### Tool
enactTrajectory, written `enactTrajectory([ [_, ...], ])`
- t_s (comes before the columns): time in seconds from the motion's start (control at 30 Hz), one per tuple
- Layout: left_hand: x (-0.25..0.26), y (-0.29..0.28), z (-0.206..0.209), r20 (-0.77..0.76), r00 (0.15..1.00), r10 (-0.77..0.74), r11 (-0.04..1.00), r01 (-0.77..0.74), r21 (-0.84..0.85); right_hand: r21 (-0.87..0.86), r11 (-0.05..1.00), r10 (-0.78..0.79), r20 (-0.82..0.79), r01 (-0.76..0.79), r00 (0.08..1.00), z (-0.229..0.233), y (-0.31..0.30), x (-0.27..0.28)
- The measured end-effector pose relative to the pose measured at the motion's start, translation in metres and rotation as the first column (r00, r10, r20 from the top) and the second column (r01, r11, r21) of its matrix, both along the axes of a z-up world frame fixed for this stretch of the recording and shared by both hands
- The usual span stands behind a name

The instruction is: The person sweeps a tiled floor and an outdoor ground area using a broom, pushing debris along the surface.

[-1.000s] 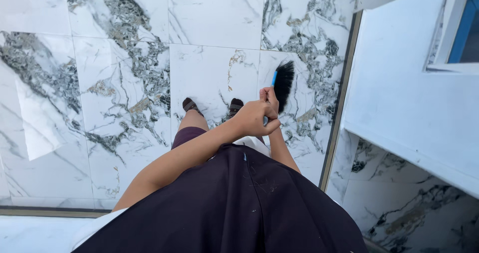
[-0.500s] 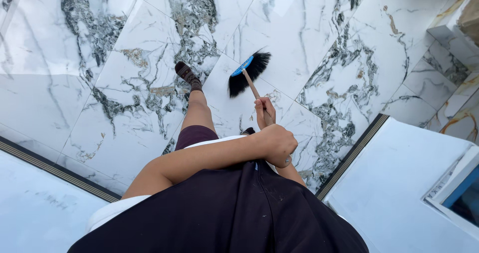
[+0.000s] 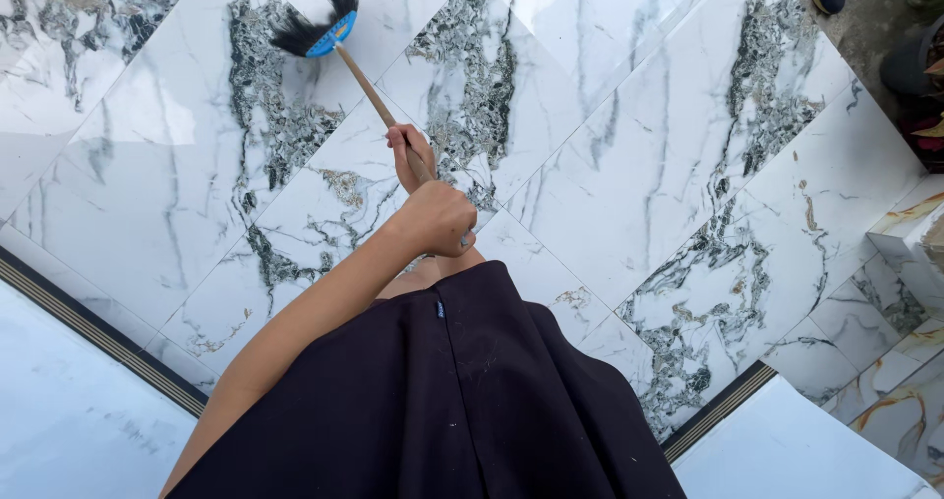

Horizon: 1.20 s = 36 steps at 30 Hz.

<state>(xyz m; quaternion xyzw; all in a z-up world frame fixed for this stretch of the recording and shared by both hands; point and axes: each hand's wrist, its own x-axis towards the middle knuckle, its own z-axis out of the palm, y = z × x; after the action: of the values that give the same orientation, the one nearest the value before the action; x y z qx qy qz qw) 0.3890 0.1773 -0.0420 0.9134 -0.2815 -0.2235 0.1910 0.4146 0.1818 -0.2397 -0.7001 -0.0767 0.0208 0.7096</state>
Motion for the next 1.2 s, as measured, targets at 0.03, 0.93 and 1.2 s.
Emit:
enactTrajectory([
  [0.03, 0.008, 0.014, 0.018, 0.03, 0.998, 0.052, 0.996, -0.05, -0.079, -0.085, 0.996, -0.009, 0.101, 0.017, 0.995, 0.02, 0.006, 0.013],
  [0.93, 0.246, 0.078, 0.018, -0.254, 0.967, 0.03, 0.957, -0.101, -0.272, -0.227, 0.971, -0.033, 0.202, 0.08, 0.979, 0.073, 0.006, 0.229],
  [1.2, 0.29, 0.065, 0.052, 0.014, 1.0, -0.023, 0.951, 0.026, -0.309, -0.229, 0.935, 0.281, 0.016, -0.271, 0.959, 0.079, 0.04, 0.292],
])
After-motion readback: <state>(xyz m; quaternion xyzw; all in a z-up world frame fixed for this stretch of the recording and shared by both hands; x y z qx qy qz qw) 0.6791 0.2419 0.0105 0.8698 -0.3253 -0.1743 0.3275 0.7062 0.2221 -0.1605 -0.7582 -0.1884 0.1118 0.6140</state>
